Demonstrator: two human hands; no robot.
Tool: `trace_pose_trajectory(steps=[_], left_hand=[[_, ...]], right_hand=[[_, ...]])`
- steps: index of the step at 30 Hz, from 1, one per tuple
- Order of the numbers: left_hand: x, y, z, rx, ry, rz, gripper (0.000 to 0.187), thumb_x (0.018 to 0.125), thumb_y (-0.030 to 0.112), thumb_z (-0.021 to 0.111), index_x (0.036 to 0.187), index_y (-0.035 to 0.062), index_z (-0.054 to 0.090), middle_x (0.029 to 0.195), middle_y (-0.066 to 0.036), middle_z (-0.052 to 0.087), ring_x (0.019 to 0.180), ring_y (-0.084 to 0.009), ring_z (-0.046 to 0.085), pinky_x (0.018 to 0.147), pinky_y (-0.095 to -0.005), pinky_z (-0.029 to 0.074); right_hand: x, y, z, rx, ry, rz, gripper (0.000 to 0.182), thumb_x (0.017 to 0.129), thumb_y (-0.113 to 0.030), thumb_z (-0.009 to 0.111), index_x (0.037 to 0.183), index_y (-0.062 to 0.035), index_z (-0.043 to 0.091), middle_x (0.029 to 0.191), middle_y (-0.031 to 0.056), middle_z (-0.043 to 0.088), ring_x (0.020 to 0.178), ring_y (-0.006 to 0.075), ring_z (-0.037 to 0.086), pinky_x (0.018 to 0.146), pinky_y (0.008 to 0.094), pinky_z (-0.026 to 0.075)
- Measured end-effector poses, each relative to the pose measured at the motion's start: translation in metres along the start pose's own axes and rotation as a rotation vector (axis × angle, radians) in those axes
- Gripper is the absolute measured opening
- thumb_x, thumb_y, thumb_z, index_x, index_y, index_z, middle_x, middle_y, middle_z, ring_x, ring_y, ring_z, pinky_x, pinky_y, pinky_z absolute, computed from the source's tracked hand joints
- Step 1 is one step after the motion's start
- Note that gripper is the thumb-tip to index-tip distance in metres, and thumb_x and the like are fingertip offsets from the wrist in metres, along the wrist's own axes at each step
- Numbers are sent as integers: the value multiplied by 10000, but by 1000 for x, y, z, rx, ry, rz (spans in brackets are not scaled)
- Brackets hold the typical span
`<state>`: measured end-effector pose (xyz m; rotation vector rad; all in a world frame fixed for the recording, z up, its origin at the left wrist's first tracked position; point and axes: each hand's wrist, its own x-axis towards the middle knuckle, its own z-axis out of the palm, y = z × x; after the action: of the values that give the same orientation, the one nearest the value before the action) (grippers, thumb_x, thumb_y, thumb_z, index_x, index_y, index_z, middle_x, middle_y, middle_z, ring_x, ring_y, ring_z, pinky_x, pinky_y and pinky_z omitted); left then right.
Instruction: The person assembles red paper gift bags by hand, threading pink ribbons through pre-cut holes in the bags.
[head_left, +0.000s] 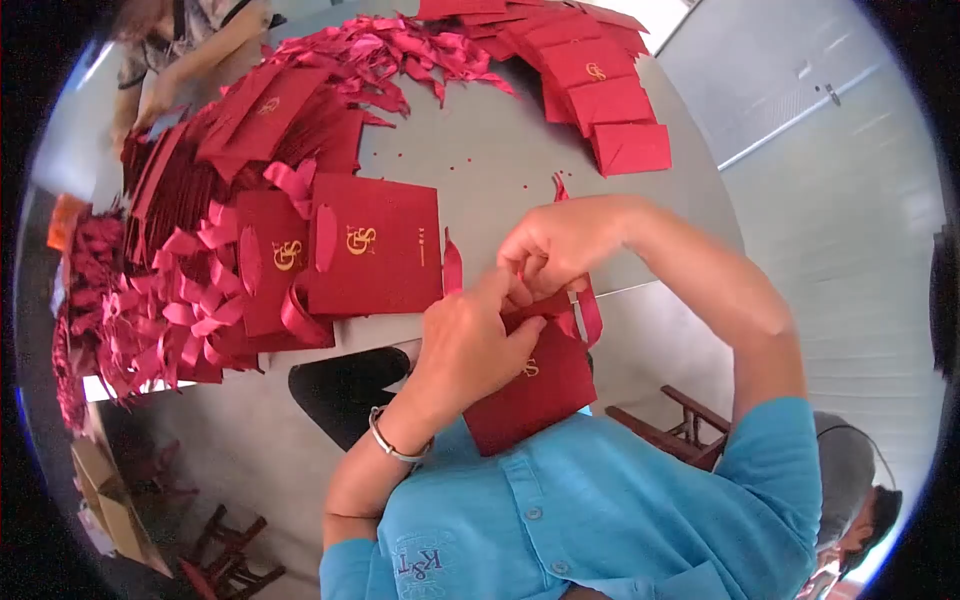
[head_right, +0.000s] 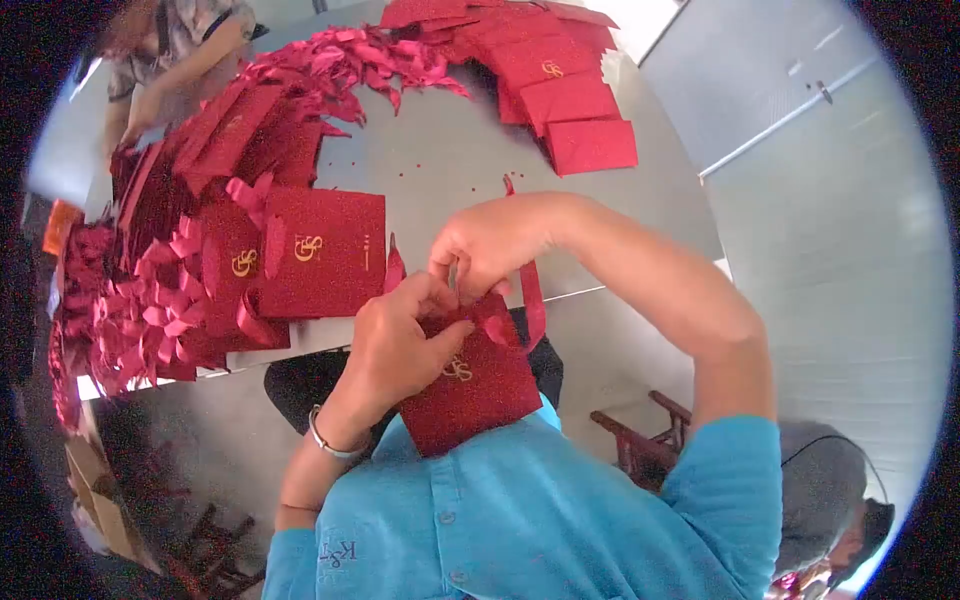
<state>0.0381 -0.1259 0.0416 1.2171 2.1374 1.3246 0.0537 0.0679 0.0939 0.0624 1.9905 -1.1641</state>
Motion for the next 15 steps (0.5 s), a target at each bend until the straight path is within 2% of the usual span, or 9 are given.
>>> trace_pose_trajectory(steps=[2, 3, 5, 7, 11, 12, 14, 15], left_hand=[[1, 3, 1, 13, -43, 28, 221, 715, 158, 737, 860, 62, 600, 690, -114, 652, 656, -305, 653, 576, -392, 501], [1, 5, 3, 8, -50, 29, 223, 709, 150, 744, 854, 62, 599, 694, -113, 654, 653, -303, 655, 570, -388, 502], [2, 9, 4, 16, -84, 39, 226, 703, 142, 751, 848, 61, 598, 699, -112, 657, 650, -301, 656, 565, -383, 502], [4, 13, 4, 60, -106, 5, 241, 700, 118, 771, 860, 25, 616, 780, -141, 688, 736, -232, 698, 655, -310, 537], [6, 4, 12, -25, -98, 26, 220, 698, 132, 759, 833, 56, 602, 746, -116, 683, 654, -284, 667, 570, -346, 507], [6, 1, 12, -81, -123, -16, 222, 699, 131, 760, 839, 52, 607, 743, -111, 686, 650, -266, 671, 575, -334, 507], [8, -8, 14, -138, -150, -61, 224, 700, 130, 761, 845, 47, 613, 741, -107, 689, 645, -247, 674, 581, -322, 506], [9, -13, 15, -190, -168, -91, 220, 707, 129, 757, 852, 42, 616, 731, -105, 688, 647, -225, 675, 588, -314, 505]], right_hand=[[10, 9, -6, -33, -190, 51, 204, 775, -17, 620, 978, -37, 608, 769, -6, 624, 621, 74, 553, 524, 231, 441], [15, 15, -10, -13, -172, 38, 204, 775, -17, 620, 978, -37, 608, 769, -6, 624, 621, 74, 553, 524, 231, 441], [24, 27, -12, 54, -410, -6, 223, 741, 6, 643, 957, -39, 606, 769, -9, 619, 615, 77, 553, 516, 232, 436], [29, 30, -10, 107, -409, 2, 233, 723, 19, 647, 946, -33, 602, 765, -6, 616, 613, 81, 553, 511, 233, 433], [30, 40, -6, 145, -404, 0, 255, 677, 49, 639, 916, -26, 590, 760, 1, 615, 617, 97, 557, 505, 235, 425], [28, 38, -4, 149, -402, -4, 255, 677, 49, 639, 916, -26, 590, 760, 1, 615, 617, 97, 557, 505, 235, 425], [18, 36, 0, 235, -214, -18, 264, 659, 63, 621, 910, -14, 587, 751, 21, 617, 636, 115, 564, 523, 249, 436], [13, 34, 3, 236, -214, -19, 264, 659, 63, 621, 910, -14, 587, 751, 21, 617, 636, 115, 564, 523, 249, 436]])
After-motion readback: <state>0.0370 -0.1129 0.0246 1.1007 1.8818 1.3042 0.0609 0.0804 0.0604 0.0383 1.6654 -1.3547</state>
